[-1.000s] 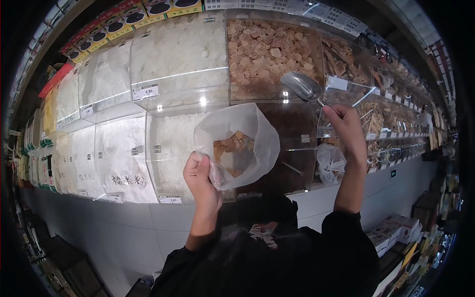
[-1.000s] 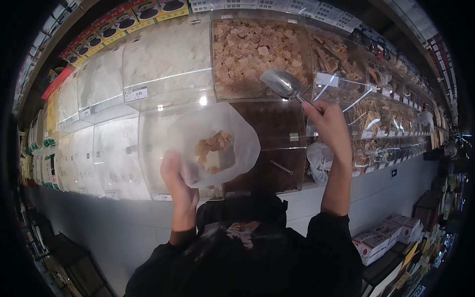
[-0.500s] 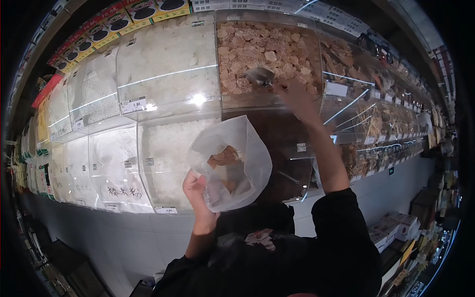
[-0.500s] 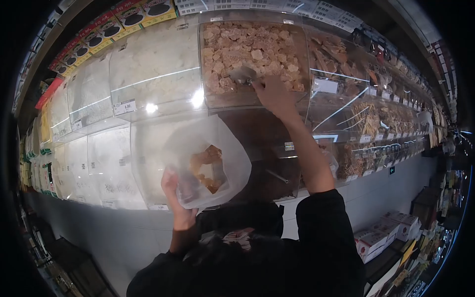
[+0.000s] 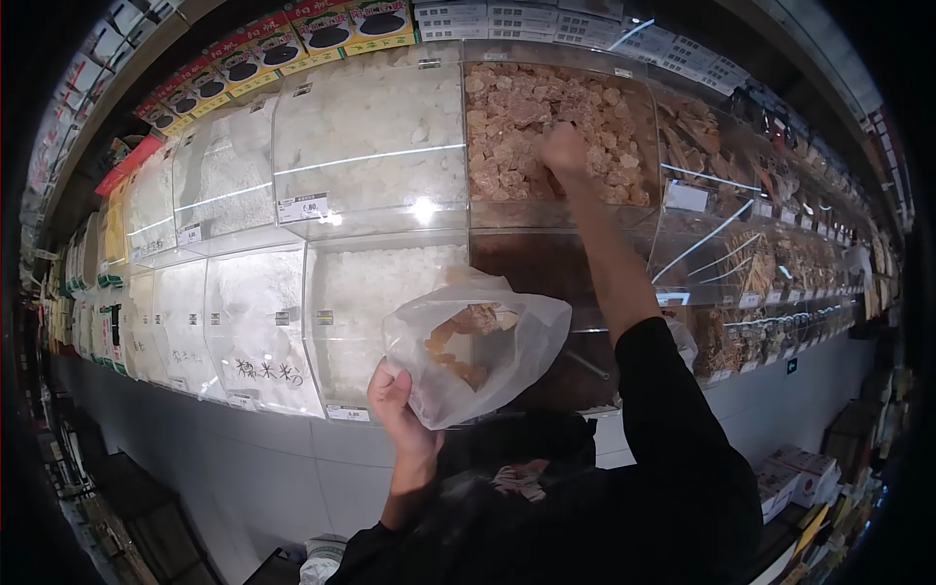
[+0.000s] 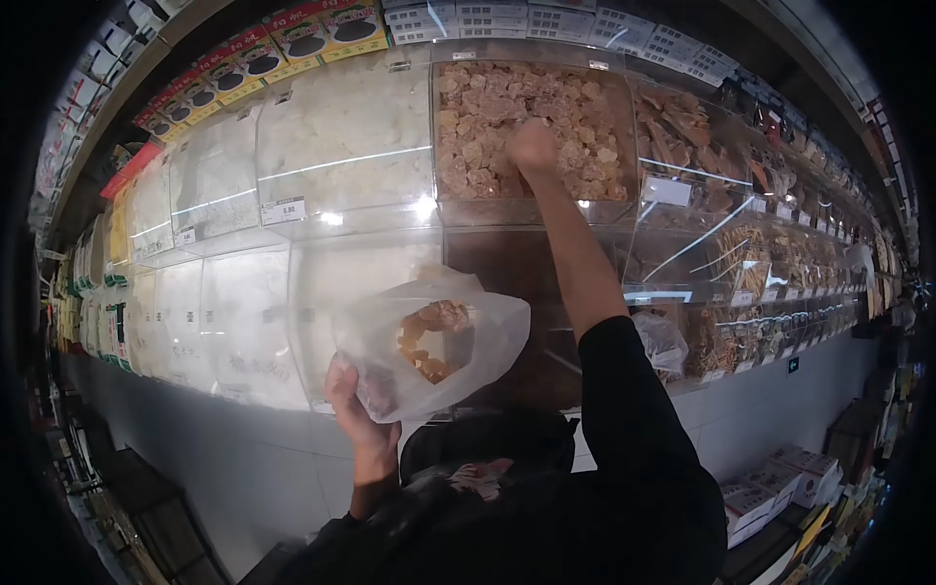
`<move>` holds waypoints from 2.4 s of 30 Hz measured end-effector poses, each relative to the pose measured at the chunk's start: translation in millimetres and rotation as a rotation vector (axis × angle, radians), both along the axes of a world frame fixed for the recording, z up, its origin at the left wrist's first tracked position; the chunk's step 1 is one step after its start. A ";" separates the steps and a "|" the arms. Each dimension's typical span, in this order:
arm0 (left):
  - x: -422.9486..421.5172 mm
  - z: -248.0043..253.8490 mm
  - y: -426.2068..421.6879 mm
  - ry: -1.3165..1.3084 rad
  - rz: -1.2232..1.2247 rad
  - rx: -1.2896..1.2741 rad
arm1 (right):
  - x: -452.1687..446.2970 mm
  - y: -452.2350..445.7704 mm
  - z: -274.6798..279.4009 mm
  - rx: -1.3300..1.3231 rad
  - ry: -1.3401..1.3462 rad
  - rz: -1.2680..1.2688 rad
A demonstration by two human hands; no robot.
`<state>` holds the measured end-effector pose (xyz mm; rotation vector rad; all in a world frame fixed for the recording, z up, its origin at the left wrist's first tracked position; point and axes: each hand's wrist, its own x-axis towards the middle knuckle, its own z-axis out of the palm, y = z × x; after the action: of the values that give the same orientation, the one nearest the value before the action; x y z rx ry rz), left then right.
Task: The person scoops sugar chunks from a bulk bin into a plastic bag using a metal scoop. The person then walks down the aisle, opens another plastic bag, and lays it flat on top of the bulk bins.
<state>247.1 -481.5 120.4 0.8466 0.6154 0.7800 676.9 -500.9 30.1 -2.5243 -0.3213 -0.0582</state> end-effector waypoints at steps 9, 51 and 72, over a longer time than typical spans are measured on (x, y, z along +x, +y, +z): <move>-1.2 20.3 2.7 -0.069 -0.056 0.149 | 2.4 -31.0 -10.0 0.039 -0.001 0.054; -10.2 16.7 2.8 -0.109 -0.265 -0.238 | -307.9 -141.0 124.5 -0.400 -0.136 0.688; 7.6 0.6 15.5 -0.161 -0.266 -0.288 | -106.9 -133.8 99.3 -0.035 0.103 0.178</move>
<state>254.7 -466.0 121.0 0.5797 0.4466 0.4971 570.0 -634.7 129.4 -2.5110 -0.5074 0.1483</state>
